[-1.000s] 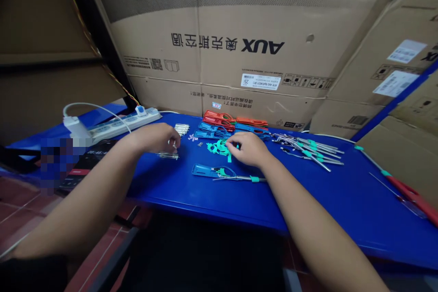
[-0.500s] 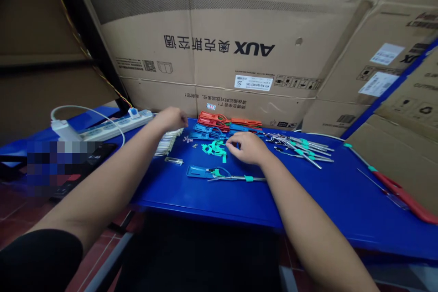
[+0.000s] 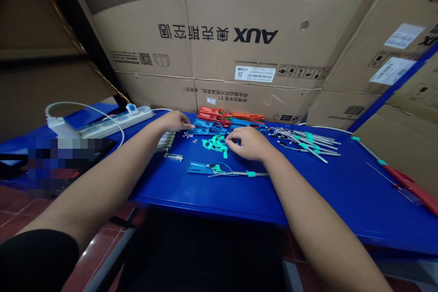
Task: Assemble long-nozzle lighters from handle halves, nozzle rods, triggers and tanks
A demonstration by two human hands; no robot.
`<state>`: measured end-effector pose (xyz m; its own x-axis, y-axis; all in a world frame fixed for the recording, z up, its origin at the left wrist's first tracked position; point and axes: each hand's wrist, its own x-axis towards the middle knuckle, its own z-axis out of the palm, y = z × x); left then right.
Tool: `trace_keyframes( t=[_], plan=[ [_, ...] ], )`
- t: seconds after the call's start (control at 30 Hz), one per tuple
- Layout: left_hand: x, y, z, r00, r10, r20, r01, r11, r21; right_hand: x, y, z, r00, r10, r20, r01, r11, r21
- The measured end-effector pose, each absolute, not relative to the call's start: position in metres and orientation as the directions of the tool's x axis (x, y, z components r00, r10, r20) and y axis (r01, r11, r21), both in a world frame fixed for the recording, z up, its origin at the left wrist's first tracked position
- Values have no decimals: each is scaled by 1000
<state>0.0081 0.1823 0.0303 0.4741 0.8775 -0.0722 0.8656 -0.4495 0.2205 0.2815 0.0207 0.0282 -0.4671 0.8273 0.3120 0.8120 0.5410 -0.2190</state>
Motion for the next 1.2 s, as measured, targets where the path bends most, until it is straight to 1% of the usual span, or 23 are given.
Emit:
trace_keyframes(
  t=[0.1, 0.17, 0.23, 0.3, 0.5, 0.63, 0.7, 0.9, 1.0, 1.07, 1.2],
  plan=[
    [13, 177, 31, 572, 820, 17, 794, -559, 237, 282, 21, 28, -464, 826, 319, 814, 540, -215],
    [20, 172, 30, 645, 760, 79, 736, -646, 201, 281, 21, 29, -466, 827, 314, 812, 541, -219],
    [27, 168, 28, 690, 716, 101, 702, -697, 146, 279, 20, 30, -469, 827, 309, 809, 543, -226],
    [33, 166, 24, 712, 694, 107, 684, -720, 117, 278, 20, 31, -472, 826, 308, 807, 545, -225],
    [36, 170, 19, 729, 671, 138, 659, -741, 124, 282, 19, 32, -472, 810, 347, 805, 557, -204],
    [38, 175, 22, 730, 632, 259, 635, -768, 83, 284, 19, 34, -456, 810, 369, 810, 550, -205],
    [41, 178, 21, 728, 618, 296, 633, -772, 57, 285, 18, 35, -450, 813, 369, 815, 543, -202],
    [56, 181, 11, 743, 604, 288, 616, -786, 60, 285, 19, 35, -450, 807, 383, 812, 548, -199],
    [53, 177, 16, 667, 681, 302, 692, -716, 88, 286, 19, 35, -458, 799, 389, 804, 559, -202],
    [42, 177, 25, 605, 755, 254, 758, -643, 105, 287, 19, 36, -463, 798, 386, 801, 563, -203],
    [12, 180, 39, 516, 851, 91, 846, -524, 102, 288, 19, 35, -459, 806, 373, 810, 552, -197]
  ],
)
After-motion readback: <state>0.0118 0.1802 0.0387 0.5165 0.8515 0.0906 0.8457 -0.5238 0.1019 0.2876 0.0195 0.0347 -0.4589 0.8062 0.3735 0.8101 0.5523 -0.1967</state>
